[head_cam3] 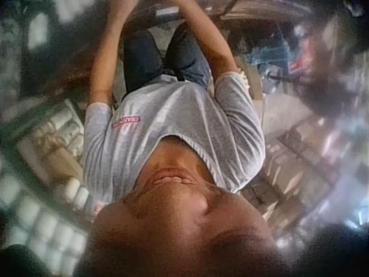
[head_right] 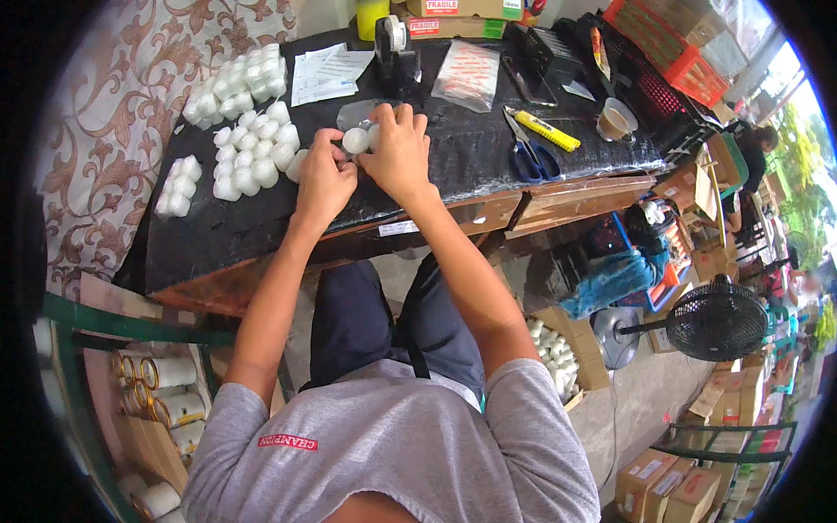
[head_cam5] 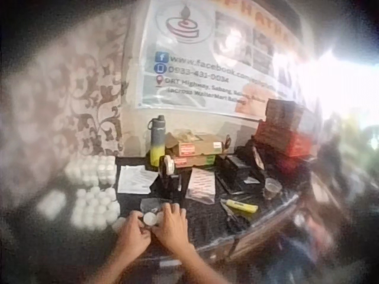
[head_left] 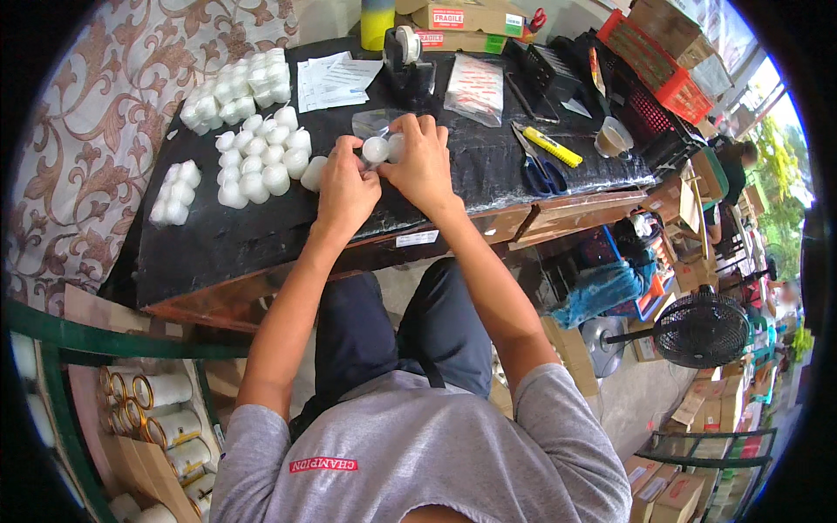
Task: The person arranges small white candles on a table, places them into clear plastic bags, and seals the bags. They repeatedly gather candles from a box on the floor and continue packaging them in groups.
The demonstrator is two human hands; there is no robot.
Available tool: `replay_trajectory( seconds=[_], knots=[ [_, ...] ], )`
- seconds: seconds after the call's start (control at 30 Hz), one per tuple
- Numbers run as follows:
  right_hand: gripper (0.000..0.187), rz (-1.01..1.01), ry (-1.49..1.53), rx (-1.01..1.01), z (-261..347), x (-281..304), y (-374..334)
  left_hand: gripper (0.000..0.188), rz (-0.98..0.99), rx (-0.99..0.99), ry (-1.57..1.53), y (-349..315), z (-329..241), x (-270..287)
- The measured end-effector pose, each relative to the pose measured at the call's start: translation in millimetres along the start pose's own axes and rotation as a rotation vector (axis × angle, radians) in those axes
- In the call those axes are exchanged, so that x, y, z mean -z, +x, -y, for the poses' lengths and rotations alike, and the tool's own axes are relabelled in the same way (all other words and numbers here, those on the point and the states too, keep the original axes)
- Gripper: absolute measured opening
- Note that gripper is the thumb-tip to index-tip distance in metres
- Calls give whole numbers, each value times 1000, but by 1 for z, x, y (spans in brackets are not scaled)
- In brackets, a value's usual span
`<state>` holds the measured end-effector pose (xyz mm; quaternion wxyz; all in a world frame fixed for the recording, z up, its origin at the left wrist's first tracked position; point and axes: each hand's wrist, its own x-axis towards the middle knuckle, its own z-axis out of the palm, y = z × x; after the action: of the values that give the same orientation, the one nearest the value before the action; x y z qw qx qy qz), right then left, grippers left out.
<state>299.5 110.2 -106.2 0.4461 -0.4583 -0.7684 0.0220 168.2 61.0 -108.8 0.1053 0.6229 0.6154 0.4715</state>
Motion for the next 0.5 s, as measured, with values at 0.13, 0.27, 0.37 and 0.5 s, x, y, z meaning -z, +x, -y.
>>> replay_trajectory(
  seconds=[0.13, 0.27, 0.37, 0.5],
  knots=[
    [46, -22, 24, 195, -10, -4, -2, 34, -128, -217, 88, 0, 14, -9],
    [29, -74, -80, 227, 6, -5, 1, 25, -146, -215, 101, 0, 15, -5],
    [19, -120, -80, 221, 4, -9, 4, 20, -87, -146, 90, -7, 7, 0],
    [18, -104, -139, 164, 1, -15, 9, 18, -40, -135, 129, -16, 2, 0]
  ],
)
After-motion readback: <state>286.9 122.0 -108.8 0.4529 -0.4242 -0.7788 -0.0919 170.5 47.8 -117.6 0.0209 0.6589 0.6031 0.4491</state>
